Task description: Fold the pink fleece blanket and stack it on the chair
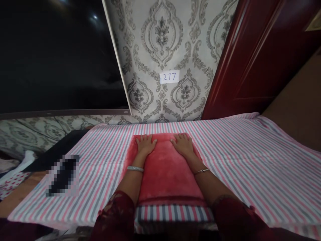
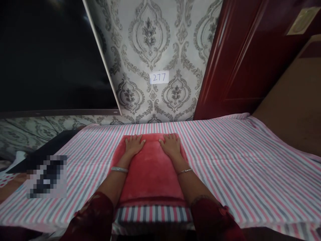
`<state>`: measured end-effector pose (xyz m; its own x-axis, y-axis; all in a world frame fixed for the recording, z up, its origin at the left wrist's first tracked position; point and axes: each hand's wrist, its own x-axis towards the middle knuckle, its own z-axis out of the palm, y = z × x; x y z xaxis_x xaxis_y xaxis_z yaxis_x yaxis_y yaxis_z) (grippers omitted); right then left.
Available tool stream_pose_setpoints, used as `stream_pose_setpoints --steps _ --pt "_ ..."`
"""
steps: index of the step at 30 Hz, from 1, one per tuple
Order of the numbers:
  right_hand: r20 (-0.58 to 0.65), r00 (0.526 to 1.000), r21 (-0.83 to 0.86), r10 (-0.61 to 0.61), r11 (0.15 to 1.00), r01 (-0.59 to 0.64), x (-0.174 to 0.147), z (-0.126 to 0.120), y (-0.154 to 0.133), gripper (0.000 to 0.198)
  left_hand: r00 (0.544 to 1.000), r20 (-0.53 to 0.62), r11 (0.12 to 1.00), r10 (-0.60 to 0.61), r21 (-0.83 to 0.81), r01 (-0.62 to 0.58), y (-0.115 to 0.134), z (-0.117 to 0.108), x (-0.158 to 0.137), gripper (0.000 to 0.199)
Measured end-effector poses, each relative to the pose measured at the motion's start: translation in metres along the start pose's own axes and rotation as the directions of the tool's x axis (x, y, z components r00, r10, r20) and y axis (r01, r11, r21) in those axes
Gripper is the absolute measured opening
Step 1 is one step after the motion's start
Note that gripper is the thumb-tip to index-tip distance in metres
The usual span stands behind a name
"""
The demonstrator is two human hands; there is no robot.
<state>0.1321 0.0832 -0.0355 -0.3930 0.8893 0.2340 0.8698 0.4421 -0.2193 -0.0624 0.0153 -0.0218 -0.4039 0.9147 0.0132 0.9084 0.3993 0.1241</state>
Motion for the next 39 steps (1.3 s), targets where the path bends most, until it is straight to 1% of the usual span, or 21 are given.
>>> stream_pose_setpoints --steps 4,8,11,13,16,18,20,23,25,26,29,32,35,39 --pt "-0.039 0.999 0.006 -0.005 1.000 0.006 -0.002 -0.003 -0.002 0.048 0.999 -0.034 0.999 0.008 -0.039 -0.010 0.001 -0.010 -0.006 0.064" --pt "-0.012 1.000 0.018 -0.009 1.000 0.009 -0.004 -0.008 -0.003 0.049 0.999 -0.021 0.998 0.040 -0.040 -0.041 0.002 -0.034 -0.015 0.059" --pt "0.006 1.000 0.019 0.001 1.000 -0.001 -0.004 -0.009 -0.003 0.050 0.995 -0.057 0.996 0.085 -0.012 -0.086 0.000 -0.045 -0.025 0.061" --pt "0.022 1.000 0.019 0.008 1.000 -0.009 -0.005 -0.008 -0.003 0.050 0.993 -0.072 0.995 0.094 0.019 -0.093 -0.005 -0.041 -0.032 0.063" --pt "0.049 0.999 0.020 0.012 1.000 -0.013 -0.004 -0.010 -0.003 0.050 0.996 -0.071 0.997 0.061 0.050 -0.058 -0.013 -0.021 -0.042 0.064" --pt "0.062 0.998 0.017 0.018 1.000 -0.019 -0.002 -0.016 -0.007 0.050 0.995 -0.095 0.998 0.041 0.056 -0.035 -0.017 -0.008 -0.045 0.064" --pt "0.069 0.998 0.010 0.007 1.000 -0.007 -0.001 -0.024 -0.017 0.052 0.992 -0.119 0.998 0.034 0.058 -0.027 -0.017 0.000 -0.046 0.064" --pt "0.052 0.990 0.010 -0.132 0.991 0.131 -0.003 -0.032 -0.036 0.056 0.992 -0.124 0.998 0.033 0.063 -0.025 -0.015 0.000 -0.045 0.064" --pt "0.074 0.971 0.018 -0.228 0.974 0.227 -0.009 -0.029 -0.046 0.058 0.993 -0.117 0.998 0.024 0.067 -0.016 -0.015 -0.002 -0.045 0.064" --pt "0.099 0.964 0.022 -0.247 0.969 0.246 -0.013 -0.026 -0.048 0.059 0.994 -0.111 0.998 0.019 0.067 -0.011 -0.015 -0.003 -0.045 0.064" --pt "0.161 0.956 0.033 -0.245 0.970 0.243 -0.024 -0.010 -0.049 0.060 0.996 -0.090 0.998 0.013 0.064 -0.007 -0.016 -0.003 -0.044 0.064" --pt "0.147 0.961 0.046 -0.233 0.972 0.229 -0.028 0.000 -0.045 0.060 0.996 -0.081 0.998 0.021 0.055 -0.017 -0.017 -0.003 -0.044 0.064" --pt "0.123 0.963 0.055 -0.240 0.970 0.235 -0.026 0.001 -0.045 0.059 0.996 -0.086 0.999 0.018 0.045 -0.014 -0.017 -0.005 -0.045 0.064" --pt "0.103 0.965 0.048 -0.239 0.971 0.236 -0.026 -0.005 -0.046 0.058 0.993 -0.114 0.999 0.022 0.042 -0.017 -0.016 -0.006 -0.047 0.064"
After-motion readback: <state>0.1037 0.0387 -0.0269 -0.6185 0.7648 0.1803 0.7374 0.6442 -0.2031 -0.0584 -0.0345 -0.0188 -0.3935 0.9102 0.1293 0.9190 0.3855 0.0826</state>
